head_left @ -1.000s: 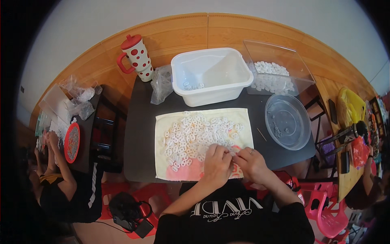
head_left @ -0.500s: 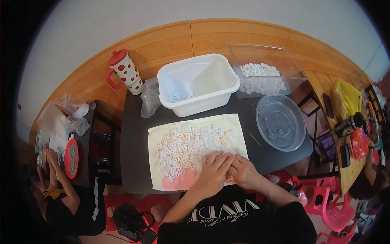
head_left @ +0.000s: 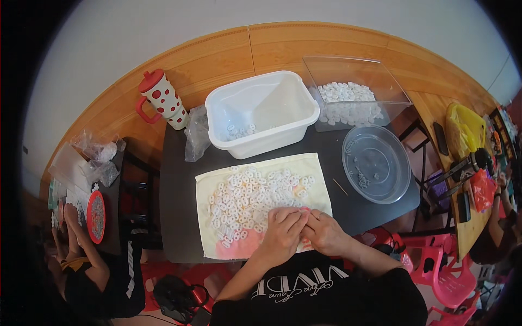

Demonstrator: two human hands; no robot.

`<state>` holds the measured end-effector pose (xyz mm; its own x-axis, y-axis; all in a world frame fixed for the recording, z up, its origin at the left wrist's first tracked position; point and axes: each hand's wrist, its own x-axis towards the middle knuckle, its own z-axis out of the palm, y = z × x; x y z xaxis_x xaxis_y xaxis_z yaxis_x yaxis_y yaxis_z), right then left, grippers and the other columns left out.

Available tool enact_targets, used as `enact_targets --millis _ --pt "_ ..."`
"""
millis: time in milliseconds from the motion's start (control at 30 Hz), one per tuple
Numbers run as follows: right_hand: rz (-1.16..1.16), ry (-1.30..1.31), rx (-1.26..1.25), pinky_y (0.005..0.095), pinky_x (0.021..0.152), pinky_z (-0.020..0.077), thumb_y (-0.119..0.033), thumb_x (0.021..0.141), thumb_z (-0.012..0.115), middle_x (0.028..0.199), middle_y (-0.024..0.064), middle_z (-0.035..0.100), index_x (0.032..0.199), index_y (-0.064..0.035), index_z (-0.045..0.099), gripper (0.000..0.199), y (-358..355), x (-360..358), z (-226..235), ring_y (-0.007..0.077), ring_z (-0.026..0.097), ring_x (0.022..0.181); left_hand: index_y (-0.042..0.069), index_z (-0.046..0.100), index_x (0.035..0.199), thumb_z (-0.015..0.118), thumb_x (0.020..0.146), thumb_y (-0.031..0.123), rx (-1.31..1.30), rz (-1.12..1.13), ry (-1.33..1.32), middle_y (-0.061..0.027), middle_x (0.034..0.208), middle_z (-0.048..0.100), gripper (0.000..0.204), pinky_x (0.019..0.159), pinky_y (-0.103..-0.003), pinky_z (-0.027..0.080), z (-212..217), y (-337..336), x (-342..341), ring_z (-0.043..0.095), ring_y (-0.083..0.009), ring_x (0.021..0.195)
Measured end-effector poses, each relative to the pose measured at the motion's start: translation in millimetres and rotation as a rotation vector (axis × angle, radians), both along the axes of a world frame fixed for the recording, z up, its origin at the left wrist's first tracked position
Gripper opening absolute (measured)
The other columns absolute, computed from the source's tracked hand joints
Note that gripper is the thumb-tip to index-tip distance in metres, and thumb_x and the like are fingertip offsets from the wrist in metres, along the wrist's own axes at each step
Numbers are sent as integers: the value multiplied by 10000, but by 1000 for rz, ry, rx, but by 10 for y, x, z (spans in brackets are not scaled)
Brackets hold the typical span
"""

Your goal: Sorting and arranging small white plastic rings on a patterned mat.

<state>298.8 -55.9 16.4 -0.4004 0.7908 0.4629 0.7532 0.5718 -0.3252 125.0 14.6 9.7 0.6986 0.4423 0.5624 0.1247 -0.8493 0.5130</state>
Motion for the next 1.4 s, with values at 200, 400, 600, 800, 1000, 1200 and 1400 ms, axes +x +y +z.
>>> enact_targets --millis 200,400,600,800,1000,1200,1400 --pt "-19 67 23 408 746 517 -113 696 670 1000 179 613 976 13 655 307 33 38 -92 343 595 871 -18 609 1217 714 679 16 -36 8 24 -132 1154 623 549 960 -470 373 6 -5 -9 565 -326 1102" --pt "-168 1344 -669 239 789 498 12 963 616 1027 22 659 1046 8 666 97 -24 114 43 67 598 936 4 640 1209 753 744 39 -135 118 -120 -144 1090 640 480 891 -416 443 238 -5 -48 592 -339 1030" --pt "44 1206 -710 225 812 476 35 937 639 966 28 647 1026 14 662 94 6 -31 275 68 599 904 -17 696 1086 751 731 -40 -270 65 -235 -148 943 662 360 718 -348 491 120 -48 -189 628 -291 839" --pt "-80 1188 -654 224 810 503 30 951 630 963 32 647 1015 23 655 70 116 -203 145 69 609 904 -24 700 1059 670 807 -69 -588 162 -208 -139 847 662 258 617 -292 480 155 -73 -164 627 -206 694" --pt "-67 1210 -692 245 786 511 45 930 641 975 40 632 1033 16 658 108 172 -243 54 100 622 888 27 557 1374 654 792 -101 -749 216 -187 -108 764 658 604 630 -283 510 89 -84 -235 637 -191 629" --pt "6 545 -242 302 728 498 36 830 725 972 96 619 1014 -8 674 196 278 -280 195 175 615 863 35 239 1552 620 813 -103 -539 218 -62 -172 864 690 843 647 -321 538 118 -40 -268 694 -224 704" --pt "-24 764 -528 285 751 500 30 870 695 979 78 635 988 0 661 127 235 -254 152 151 613 867 34 328 1530 636 824 -141 -860 114 -219 -86 892 688 790 648 -250 525 -45 -20 -350 643 -106 746"
